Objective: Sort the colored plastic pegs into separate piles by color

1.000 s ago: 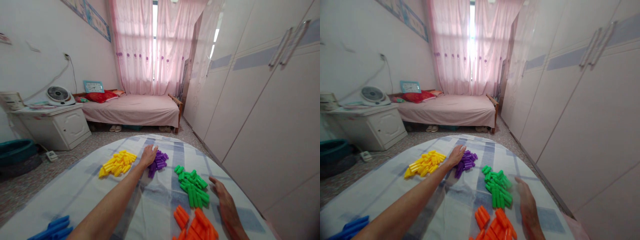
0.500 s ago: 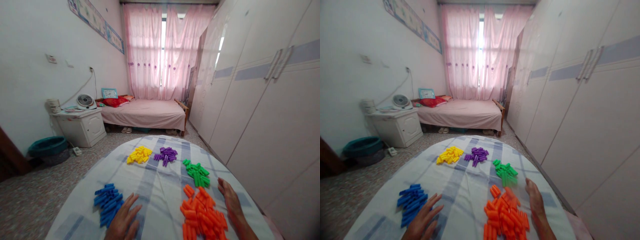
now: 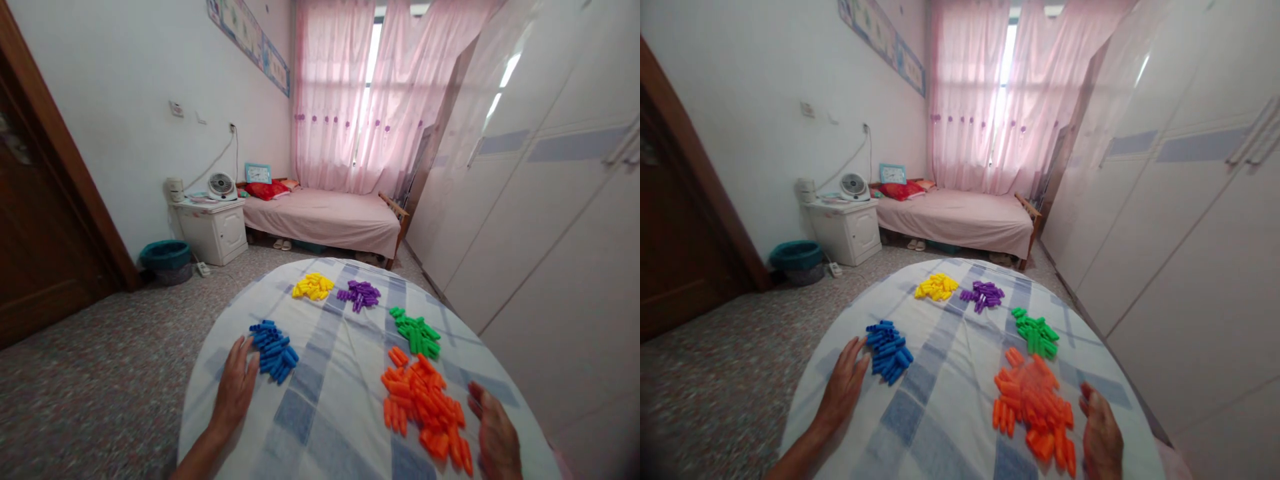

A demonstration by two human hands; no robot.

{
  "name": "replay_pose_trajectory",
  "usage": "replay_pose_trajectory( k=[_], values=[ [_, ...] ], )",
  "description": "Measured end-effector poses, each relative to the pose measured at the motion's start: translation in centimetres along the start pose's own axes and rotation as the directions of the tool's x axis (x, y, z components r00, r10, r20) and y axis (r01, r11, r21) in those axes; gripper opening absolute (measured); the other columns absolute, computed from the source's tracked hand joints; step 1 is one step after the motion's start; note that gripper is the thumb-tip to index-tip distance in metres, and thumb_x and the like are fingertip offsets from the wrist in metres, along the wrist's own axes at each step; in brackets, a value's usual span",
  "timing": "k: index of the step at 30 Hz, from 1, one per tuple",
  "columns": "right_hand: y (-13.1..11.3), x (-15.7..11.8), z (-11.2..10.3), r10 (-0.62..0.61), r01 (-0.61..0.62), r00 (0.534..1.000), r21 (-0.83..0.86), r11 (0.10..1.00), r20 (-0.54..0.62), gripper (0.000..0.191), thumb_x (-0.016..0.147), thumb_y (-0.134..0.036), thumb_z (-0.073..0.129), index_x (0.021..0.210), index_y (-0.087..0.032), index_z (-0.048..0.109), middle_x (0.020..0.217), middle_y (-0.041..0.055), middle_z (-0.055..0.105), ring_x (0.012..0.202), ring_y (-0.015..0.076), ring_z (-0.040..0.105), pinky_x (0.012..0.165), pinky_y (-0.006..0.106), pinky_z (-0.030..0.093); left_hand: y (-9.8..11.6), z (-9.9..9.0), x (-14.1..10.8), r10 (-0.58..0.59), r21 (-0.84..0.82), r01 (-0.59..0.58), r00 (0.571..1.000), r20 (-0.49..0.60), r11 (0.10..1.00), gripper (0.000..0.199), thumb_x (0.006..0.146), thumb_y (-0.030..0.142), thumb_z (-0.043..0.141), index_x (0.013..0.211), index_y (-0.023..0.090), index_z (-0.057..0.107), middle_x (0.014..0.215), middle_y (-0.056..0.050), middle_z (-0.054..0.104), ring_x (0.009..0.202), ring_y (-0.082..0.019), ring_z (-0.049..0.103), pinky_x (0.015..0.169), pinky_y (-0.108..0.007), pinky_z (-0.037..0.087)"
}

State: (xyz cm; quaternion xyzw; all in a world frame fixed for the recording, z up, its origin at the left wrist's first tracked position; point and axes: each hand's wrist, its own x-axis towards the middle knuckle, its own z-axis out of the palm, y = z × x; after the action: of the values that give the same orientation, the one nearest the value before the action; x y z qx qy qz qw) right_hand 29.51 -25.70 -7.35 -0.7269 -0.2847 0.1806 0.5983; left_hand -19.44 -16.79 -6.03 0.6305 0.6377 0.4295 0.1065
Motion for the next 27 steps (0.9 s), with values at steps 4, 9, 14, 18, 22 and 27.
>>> replay_pose_trajectory(
  k=[4,9,14,18,22,27],
  values=[
    [0.3,0.3,0.2,-0.001,0.001,1.0,-0.029,1.0,0.006,0.071,0.075,-0.068,0.038,0.116,-0.013,0.055,0.122,0.0118,0.056,0.102,0.0257,0.057,0.096,0.045,0.038,-1.0,1.0,3.7,-0.003,0.053,0.004,1.0,-0.025,0.999,0.055,0.09,0.045,0.028,0.131,0.011,0.042,0.141,-0.015,0.037,0.134,-0.024,0.029,0.112,-0.044,0.024],
    [0.7,0.6,0.3,-0.06,0.059,0.998,-0.097,0.994,-0.003,0.068,0.077,-0.067,0.035,0.112,-0.014,0.058,0.114,0.0103,0.061,0.098,0.0241,0.06,0.09,0.04,0.043,-2.8,2.4,7.7,-0.009,0.097,-0.003,0.993,0.115,0.995,0.055,0.088,0.043,0.03,0.126,0.008,0.047,0.133,-0.016,0.049,0.13,-0.027,0.036,0.11,-0.045,0.026],
    [-1.0,-1.2,1.3,-0.079,0.094,0.994,-0.224,0.97,0.075,0.067,0.079,-0.065,0.03,0.119,-0.017,0.055,0.127,0.0098,0.055,0.116,0.025,0.049,0.1,0.039,0.034,-1.4,3.6,7.9,-0.036,-0.007,0.039,0.975,0.221,0.999,0.053,0.087,0.048,0.028,0.123,0.015,0.051,0.13,-0.011,0.054,0.121,-0.023,0.048,0.104,-0.04,0.034],
    [-3.4,-3.5,3.6,-0.105,0.152,0.981,-0.305,0.94,0.165,0.064,0.081,-0.06,0.028,0.122,-0.017,0.054,0.128,0.0092,0.054,0.12,0.0234,0.046,0.104,0.037,0.028,2.0,5.1,6.5,-0.057,-0.15,0.096,0.968,0.246,0.984,0.053,0.087,0.05,0.029,0.121,0.016,0.052,0.13,-0.012,0.054,0.121,-0.023,0.048,0.105,-0.039,0.033],
    [-4.8,-5.1,6.9,-0.124,0.172,0.98,-0.343,0.923,0.156,0.061,0.082,-0.058,0.026,0.119,-0.019,0.056,0.124,0.0101,0.057,0.114,0.025,0.051,0.099,0.04,0.034,5.8,7.9,4.5,-0.024,-0.269,0.085,0.974,0.225,0.959,0.044,0.086,0.045,0.035,0.116,0.019,0.055,0.127,-0.01,0.057,0.119,-0.022,0.051,0.104,-0.038,0.034],
    [-5.1,-7.2,12.4,-0.19,0.223,0.972,-0.304,0.926,0.136,0.068,0.082,-0.059,0.022,0.12,-0.012,0.054,0.131,0.0157,0.048,0.124,0.0264,0.041,0.104,0.041,0.027,9.5,10.6,2.2,0.085,-0.31,-0.004,0.965,0.248,0.951,0.043,0.089,0.041,0.036,0.12,0.018,0.053,0.125,-0.01,0.057,0.118,-0.021,0.051,0.102,-0.037,0.036]
  ],
)
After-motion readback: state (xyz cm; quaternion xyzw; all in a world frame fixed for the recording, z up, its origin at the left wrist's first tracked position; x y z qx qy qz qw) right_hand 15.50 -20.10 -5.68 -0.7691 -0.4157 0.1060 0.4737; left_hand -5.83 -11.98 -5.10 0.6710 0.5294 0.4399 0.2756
